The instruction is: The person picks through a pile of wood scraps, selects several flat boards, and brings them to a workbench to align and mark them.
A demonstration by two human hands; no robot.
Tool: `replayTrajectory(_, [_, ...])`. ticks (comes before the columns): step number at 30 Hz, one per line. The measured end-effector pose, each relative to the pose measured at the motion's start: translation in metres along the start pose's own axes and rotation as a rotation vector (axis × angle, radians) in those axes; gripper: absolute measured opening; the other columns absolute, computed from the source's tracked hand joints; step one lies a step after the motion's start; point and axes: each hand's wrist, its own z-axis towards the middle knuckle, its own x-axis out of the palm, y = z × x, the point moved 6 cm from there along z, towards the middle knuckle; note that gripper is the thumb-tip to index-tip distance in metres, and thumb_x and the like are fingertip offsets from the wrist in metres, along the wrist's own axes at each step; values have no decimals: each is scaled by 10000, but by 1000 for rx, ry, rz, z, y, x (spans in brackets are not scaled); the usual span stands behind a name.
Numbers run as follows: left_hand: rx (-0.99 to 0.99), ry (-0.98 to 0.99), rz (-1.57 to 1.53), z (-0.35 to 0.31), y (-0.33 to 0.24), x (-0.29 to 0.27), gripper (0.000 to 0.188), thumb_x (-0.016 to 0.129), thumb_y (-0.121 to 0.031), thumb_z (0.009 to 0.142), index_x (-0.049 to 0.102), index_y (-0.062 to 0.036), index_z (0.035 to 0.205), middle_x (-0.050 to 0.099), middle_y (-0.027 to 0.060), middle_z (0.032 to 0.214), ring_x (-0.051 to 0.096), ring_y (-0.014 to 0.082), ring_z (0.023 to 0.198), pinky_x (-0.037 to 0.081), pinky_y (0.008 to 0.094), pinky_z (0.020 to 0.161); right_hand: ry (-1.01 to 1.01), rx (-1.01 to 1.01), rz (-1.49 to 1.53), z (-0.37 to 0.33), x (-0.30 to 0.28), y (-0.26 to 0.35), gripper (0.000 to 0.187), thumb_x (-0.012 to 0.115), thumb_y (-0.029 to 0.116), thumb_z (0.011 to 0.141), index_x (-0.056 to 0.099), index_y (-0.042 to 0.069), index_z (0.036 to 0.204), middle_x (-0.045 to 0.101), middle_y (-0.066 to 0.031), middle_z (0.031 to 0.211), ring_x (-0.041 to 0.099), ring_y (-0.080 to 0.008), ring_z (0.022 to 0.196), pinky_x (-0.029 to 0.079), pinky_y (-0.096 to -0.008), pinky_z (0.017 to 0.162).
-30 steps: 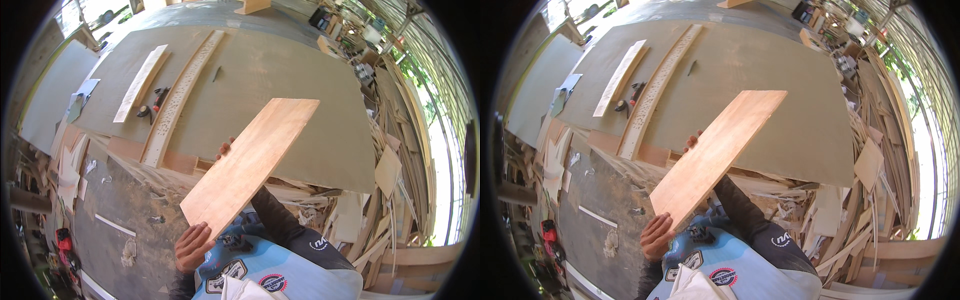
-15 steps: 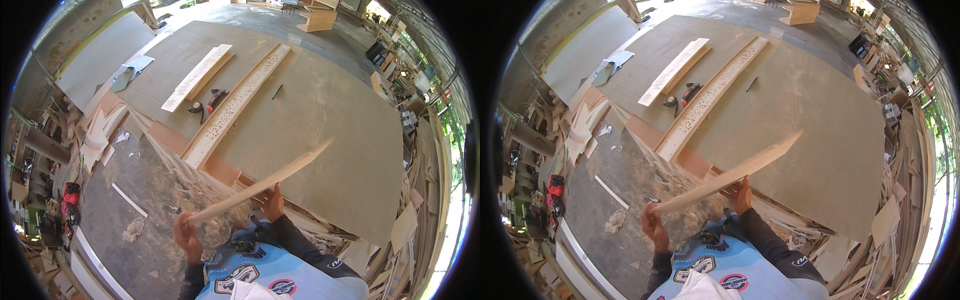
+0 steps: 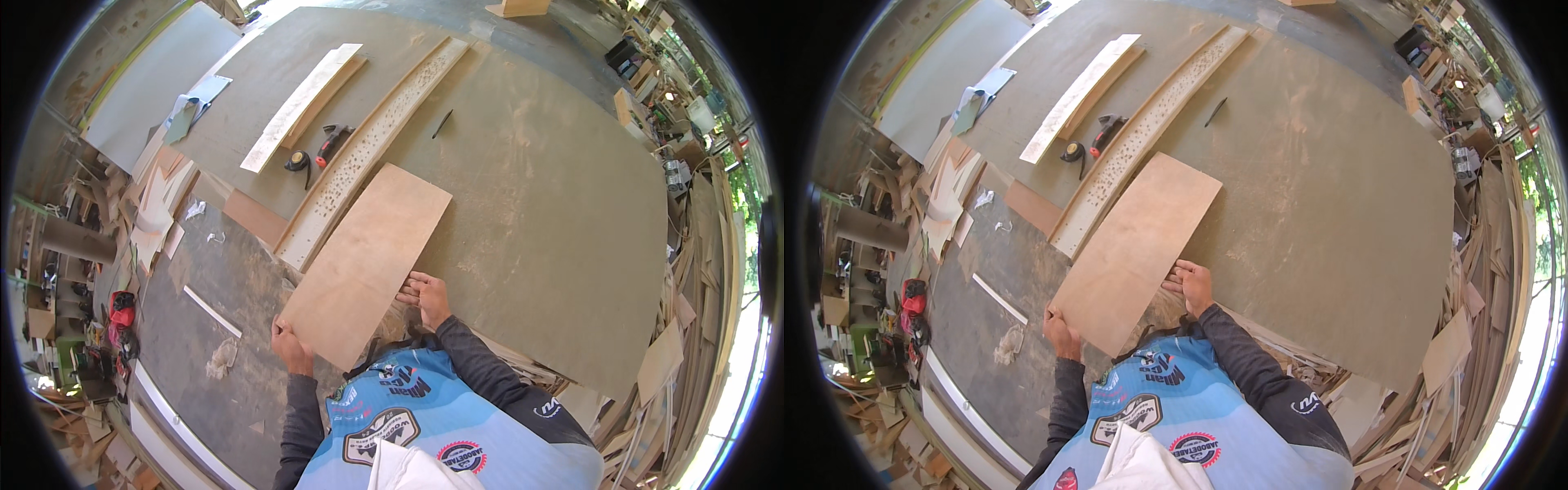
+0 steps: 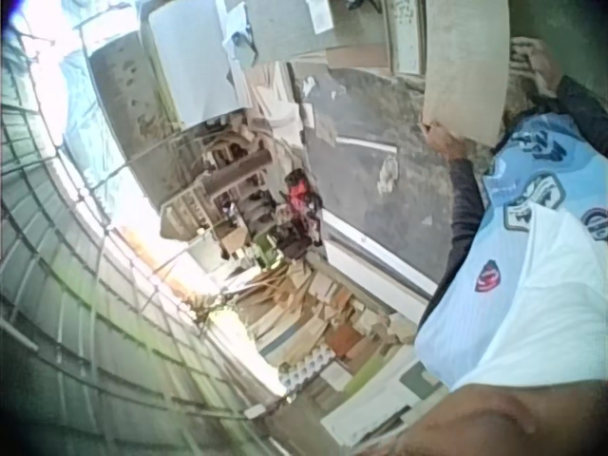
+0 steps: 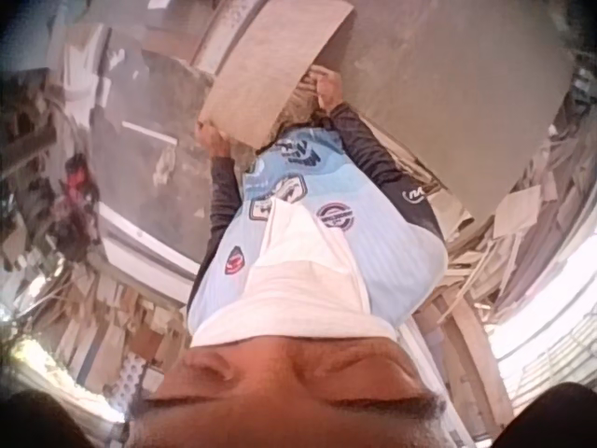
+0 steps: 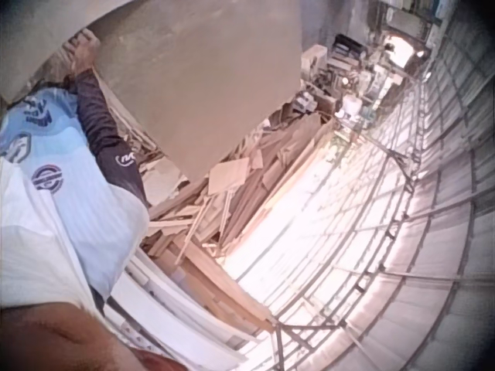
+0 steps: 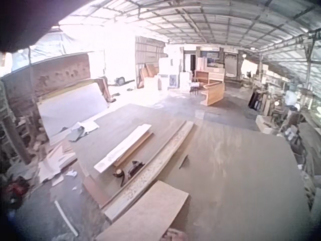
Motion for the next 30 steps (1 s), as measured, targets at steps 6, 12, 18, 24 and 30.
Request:
replayTrajectory(6, [-5,-127,-23,37,50,-30,215,473,-19,970,472,51,1174,580,146,1110,598,239,996,500,367,911,-111,-214,-411,37,-17,-20,374,518,22,918,504,-135,1258,641,-163,1067,667,-208,851,581,-302,732])
replayTrajectory(12, [80,-173,-75,54,62,-10,254,513,37,898,483,29,1150,580,114,1073,598,228,943,507,338,834,-190,-557,-1000,55,9,-11,509,635,78,846,493,-111,1297,547,-137,951,600,-174,736,525,-280,646])
replayTrajectory(18, [-74,-41,117,49,64,24,360,543,52,812,508,-4,1166,591,108,1082,602,199,902,497,303,721,-414,-620,-1045,80,11,5,605,685,85,774,474,-134,1298,471,-152,1011,544,-230,838,490,-331,741])
replayTrajectory(24, [-69,-57,521,35,62,46,278,675,-37,779,565,55,1017,634,126,888,626,185,723,515,310,600,-494,-529,-961,91,6,16,645,725,103,719,488,-115,1279,484,-187,1107,478,-344,1073,411,-404,947])
replayTrajectory(30, [37,33,650,47,50,78,195,712,-46,770,572,70,840,633,120,691,623,189,545,518,289,459,-561,-531,-964,103,8,38,664,759,124,702,504,-107,1270,480,-183,1138,467,-342,1098,408,-397,967])
